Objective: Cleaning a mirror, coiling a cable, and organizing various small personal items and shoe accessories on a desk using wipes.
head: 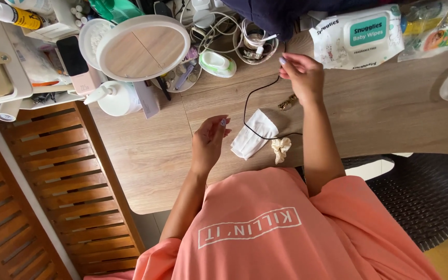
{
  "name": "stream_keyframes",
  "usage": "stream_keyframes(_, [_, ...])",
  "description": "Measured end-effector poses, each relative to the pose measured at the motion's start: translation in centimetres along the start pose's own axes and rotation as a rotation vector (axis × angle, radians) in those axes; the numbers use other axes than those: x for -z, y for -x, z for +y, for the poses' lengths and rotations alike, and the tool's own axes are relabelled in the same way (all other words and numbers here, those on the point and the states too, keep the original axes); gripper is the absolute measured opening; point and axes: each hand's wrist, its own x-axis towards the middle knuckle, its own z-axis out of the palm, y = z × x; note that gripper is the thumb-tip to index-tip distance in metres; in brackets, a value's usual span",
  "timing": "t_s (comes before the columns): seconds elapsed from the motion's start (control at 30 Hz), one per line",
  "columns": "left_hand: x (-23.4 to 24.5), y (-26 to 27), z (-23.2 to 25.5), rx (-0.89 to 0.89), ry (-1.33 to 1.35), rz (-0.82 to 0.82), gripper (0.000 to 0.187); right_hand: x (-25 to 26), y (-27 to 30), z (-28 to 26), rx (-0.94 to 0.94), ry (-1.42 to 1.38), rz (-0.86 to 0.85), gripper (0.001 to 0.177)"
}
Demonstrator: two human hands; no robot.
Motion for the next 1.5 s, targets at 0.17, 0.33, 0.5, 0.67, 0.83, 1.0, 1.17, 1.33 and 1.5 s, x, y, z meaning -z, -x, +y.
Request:
stream_keyframes(0.17, [0.2,1.1,-0.5,-0.005,-0.052,-0.048,0.021,5.7,2.8,6.1,0.066,0.43,0.037,0.014])
stream_keyframes(0.33, [-0.7,2.2,-0.9,-0.017,-0.114,-0.107,0.021,6.1,6.1,9.1,0.159,0.584,0.072,0.022])
stream_keyframes(0.5, [-1.6,3.1,-2.0,-0.104,-0.134,-0.151,0.02,4.6,6.3,10.9,0.528,0.988,-0.208,0.055])
stream_keyframes(0.67, [-1.3,4.9,-1.7,-0.102,-0.152,-0.152,0.021,4.8,4.9,13.3,0.608,1.049,-0.141,0.027])
stream_keyframes(0.83, [-0.1,5.6,-3.5,-0.073,-0.161,-0.121,0.023,5.1,4.7,13.9,0.671,1.026,-0.068,0.022])
stream_keyframes(1.0, [1.0,6.1,-3.4,-0.021,-0.132,-0.067,0.023,2.7,6.5,10.6,0.257,0.445,-0.002,0.025])
stream_keyframes(1.17, [1.2,6.2,-3.0,0.01,-0.105,-0.048,0.023,0.8,4.9,7.8,-0.019,0.031,-0.005,0.029])
stream_keyframes(1.33, [0.7,5.4,-3.1,0.005,-0.101,-0.028,0.022,-1.8,0.6,6.6,-0.281,-0.431,0.027,0.033])
stream_keyframes(1.5, [0.6,4.0,-1.9,0.176,-0.113,-0.076,0.025,-3.6,-3.0,5.0,-0.296,-0.465,0.037,0.022])
